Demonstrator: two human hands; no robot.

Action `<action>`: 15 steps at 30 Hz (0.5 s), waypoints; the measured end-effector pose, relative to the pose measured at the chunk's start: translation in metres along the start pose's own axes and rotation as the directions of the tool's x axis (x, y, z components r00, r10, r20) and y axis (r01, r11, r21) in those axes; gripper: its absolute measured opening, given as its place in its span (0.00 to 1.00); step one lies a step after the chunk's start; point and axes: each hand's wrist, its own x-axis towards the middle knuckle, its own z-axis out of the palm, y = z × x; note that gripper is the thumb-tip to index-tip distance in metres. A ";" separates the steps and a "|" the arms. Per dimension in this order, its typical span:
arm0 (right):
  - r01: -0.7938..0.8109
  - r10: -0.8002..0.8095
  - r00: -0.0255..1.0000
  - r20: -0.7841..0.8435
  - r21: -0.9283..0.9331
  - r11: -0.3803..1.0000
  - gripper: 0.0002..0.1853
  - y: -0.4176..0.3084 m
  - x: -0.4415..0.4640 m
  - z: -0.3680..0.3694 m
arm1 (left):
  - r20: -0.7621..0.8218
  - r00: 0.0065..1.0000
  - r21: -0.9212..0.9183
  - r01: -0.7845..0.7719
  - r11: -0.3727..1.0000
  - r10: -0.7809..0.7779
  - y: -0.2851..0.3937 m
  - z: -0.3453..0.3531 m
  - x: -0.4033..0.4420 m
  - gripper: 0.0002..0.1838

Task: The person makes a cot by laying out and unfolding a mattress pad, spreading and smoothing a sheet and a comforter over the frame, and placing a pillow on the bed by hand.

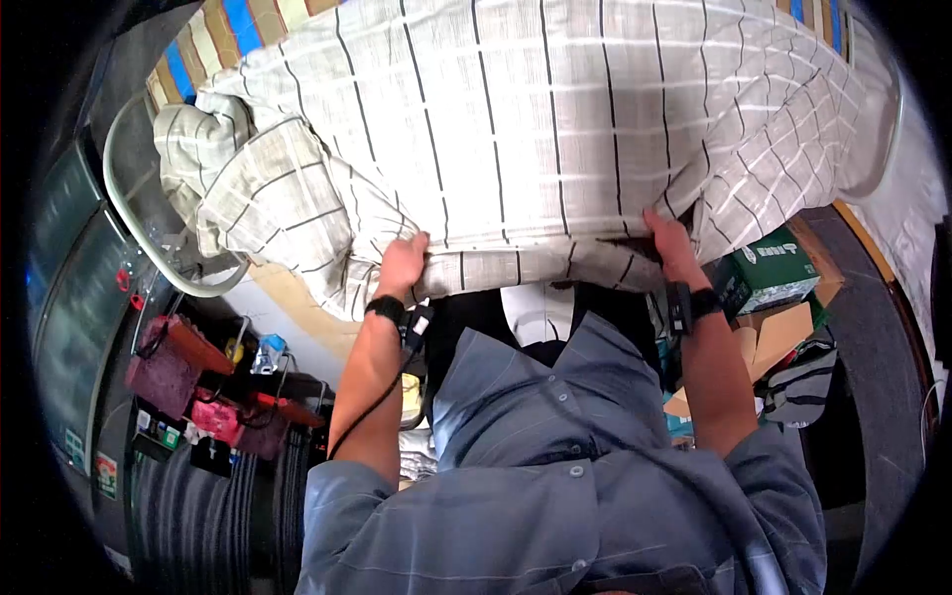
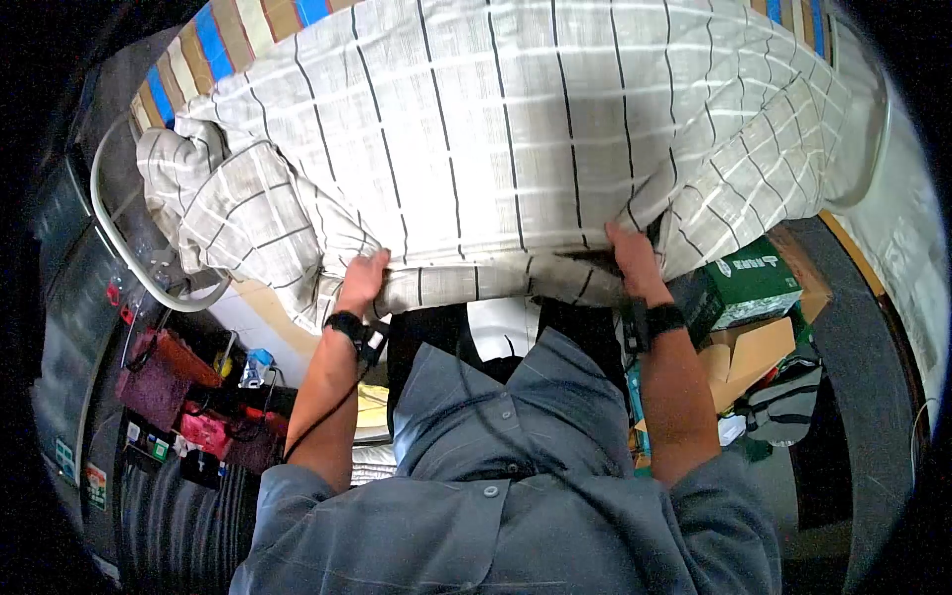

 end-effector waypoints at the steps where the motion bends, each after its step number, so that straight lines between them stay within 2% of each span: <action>1: -0.017 0.017 1.000 -0.013 -0.010 1.000 0.35 -0.004 -0.013 -0.002 | 0.020 0.999 -0.035 0.031 0.999 -0.031 0.004 -0.004 -0.006 0.22; 2: -0.034 0.034 0.999 -0.026 -0.020 0.999 0.35 -0.008 -0.027 -0.003 | 0.041 0.997 -0.071 0.065 0.995 -0.062 0.009 -0.009 -0.013 0.22; 3: -0.212 0.219 0.971 -0.099 0.077 0.974 0.33 -0.041 -0.045 0.002 | -0.032 0.995 -0.150 0.084 0.985 -0.090 0.017 -0.016 -0.024 0.26; 4: -0.372 0.401 0.903 -0.153 0.185 0.909 0.32 -0.062 -0.061 0.004 | 0.051 0.954 -0.407 0.290 0.866 -0.296 0.023 -0.022 -0.036 0.30; 5: -0.365 0.384 0.907 -0.175 0.127 0.922 0.30 -0.064 -0.077 -0.003 | -0.042 0.948 -0.493 0.254 0.832 -0.314 0.031 -0.026 -0.056 0.32; 6: -0.358 0.365 0.909 -0.200 0.075 0.931 0.29 -0.061 -0.092 -0.014 | 0.003 0.930 -0.558 0.307 0.771 -0.368 0.068 -0.059 -0.083 0.32; 7: -0.348 0.344 0.912 -0.225 0.023 0.937 0.28 -0.061 -0.101 -0.020 | -0.026 0.938 -0.594 0.263 0.760 -0.346 0.058 -0.050 -0.100 0.31; 8: -0.343 0.336 0.920 -0.204 0.001 0.939 0.28 -0.066 -0.108 -0.020 | 0.028 0.919 -0.607 0.329 0.724 -0.394 0.060 -0.050 -0.117 0.31; 10: -0.334 0.323 0.933 -0.160 -0.051 0.941 0.29 -0.077 -0.125 -0.022 | -0.029 0.911 -0.567 0.325 0.757 -0.412 0.065 -0.039 -0.135 0.32; 12: -0.144 0.100 0.983 -0.155 -0.301 0.943 0.30 -0.016 -0.102 -0.030 | 0.085 0.912 -0.460 0.393 0.796 -0.401 0.079 -0.054 -0.145 0.31; 13: -0.227 0.171 0.969 -0.177 -0.376 0.898 0.30 -0.056 -0.102 -0.023 | 0.102 0.895 -0.413 0.436 0.799 -0.435 0.078 -0.049 -0.147 0.31; 14: -0.313 0.246 0.948 -0.202 -0.449 0.837 0.29 -0.085 -0.106 -0.017 | 0.049 0.908 -0.317 0.410 0.855 -0.416 0.070 -0.037 -0.152 0.31; 15: -0.333 0.229 0.937 -0.263 -0.475 0.815 0.30 -0.086 -0.105 -0.013 | -0.031 0.931 -0.251 0.345 0.904 -0.364 0.074 -0.037 -0.160 0.30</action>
